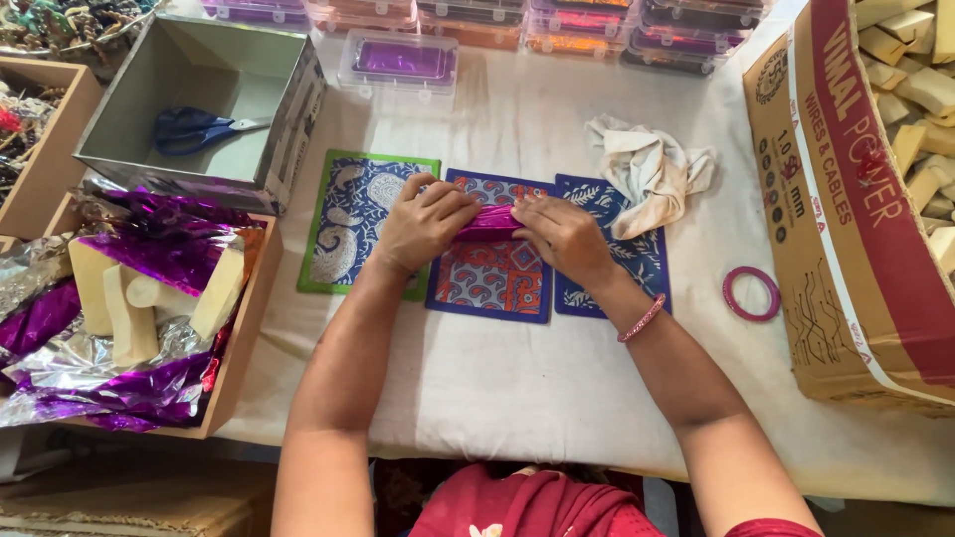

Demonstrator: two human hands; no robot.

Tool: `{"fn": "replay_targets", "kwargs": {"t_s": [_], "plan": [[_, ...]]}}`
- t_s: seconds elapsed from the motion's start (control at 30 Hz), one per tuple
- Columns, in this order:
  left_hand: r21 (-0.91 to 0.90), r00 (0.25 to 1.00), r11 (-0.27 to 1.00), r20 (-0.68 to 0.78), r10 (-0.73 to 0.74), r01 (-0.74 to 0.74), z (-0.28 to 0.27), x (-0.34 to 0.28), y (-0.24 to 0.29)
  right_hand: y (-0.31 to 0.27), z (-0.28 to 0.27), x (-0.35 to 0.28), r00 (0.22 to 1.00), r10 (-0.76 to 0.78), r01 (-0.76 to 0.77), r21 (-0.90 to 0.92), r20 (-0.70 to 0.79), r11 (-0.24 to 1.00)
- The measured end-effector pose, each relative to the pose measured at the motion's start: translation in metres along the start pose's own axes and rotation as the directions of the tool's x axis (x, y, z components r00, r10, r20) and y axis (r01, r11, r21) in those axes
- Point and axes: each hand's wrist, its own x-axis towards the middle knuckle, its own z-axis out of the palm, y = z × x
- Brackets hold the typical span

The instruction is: Polishing wooden blocks with a cloth and organizing them into containers for packaging.

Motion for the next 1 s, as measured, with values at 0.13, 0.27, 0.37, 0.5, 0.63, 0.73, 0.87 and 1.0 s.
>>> {"fn": "replay_targets", "kwargs": {"t_s": [0.13, 0.27, 0.37, 0.5, 0.63, 0.73, 0.87, 1.0], "plan": [[-0.042, 0.999, 0.999, 0.037, 0.034, -0.033, -0.004, 0.0, -0.003, -0.002, 0.002, 0.0, 1.0, -0.017, 0.017, -0.033, -0.013, 0.999], [-0.062, 0.998, 0.996, 0.021, 0.066, -0.065, -0.005, 0.002, -0.002, -0.002, 0.002, -0.002, 0.999, -0.044, 0.043, -0.08, -0.01, 0.996], [-0.094, 0.998, 0.994, -0.009, 0.062, -0.063, -0.013, 0.008, 0.005, -0.001, 0.002, -0.002, 0.999, -0.049, 0.048, -0.084, -0.007, 0.995], [-0.154, 0.999, 0.988, -0.042, -0.031, 0.024, -0.023, 0.024, 0.016, -0.001, 0.002, -0.001, 0.999, -0.053, 0.052, -0.071, -0.011, 0.996], [-0.242, 0.993, 0.968, 0.104, -0.047, 0.071, 0.009, 0.005, 0.012, 0.002, 0.003, -0.002, 0.999, -0.037, 0.035, -0.052, -0.029, 0.998], [-0.27, 0.991, 0.955, 0.095, -0.099, 0.121, 0.011, 0.006, 0.014, 0.003, 0.003, -0.002, 0.998, -0.008, 0.008, -0.004, -0.062, 1.0], [-0.331, 0.978, 0.92, 0.072, -0.196, 0.209, 0.013, 0.008, 0.015, 0.005, 0.005, 0.002, 0.996, 0.052, -0.048, 0.055, -0.068, 0.997], [-0.316, 0.938, 0.883, 0.115, -0.328, 0.348, 0.019, 0.005, 0.016, 0.006, 0.013, 0.002, 0.996, 0.075, -0.075, -0.002, -0.042, 0.997]]}}
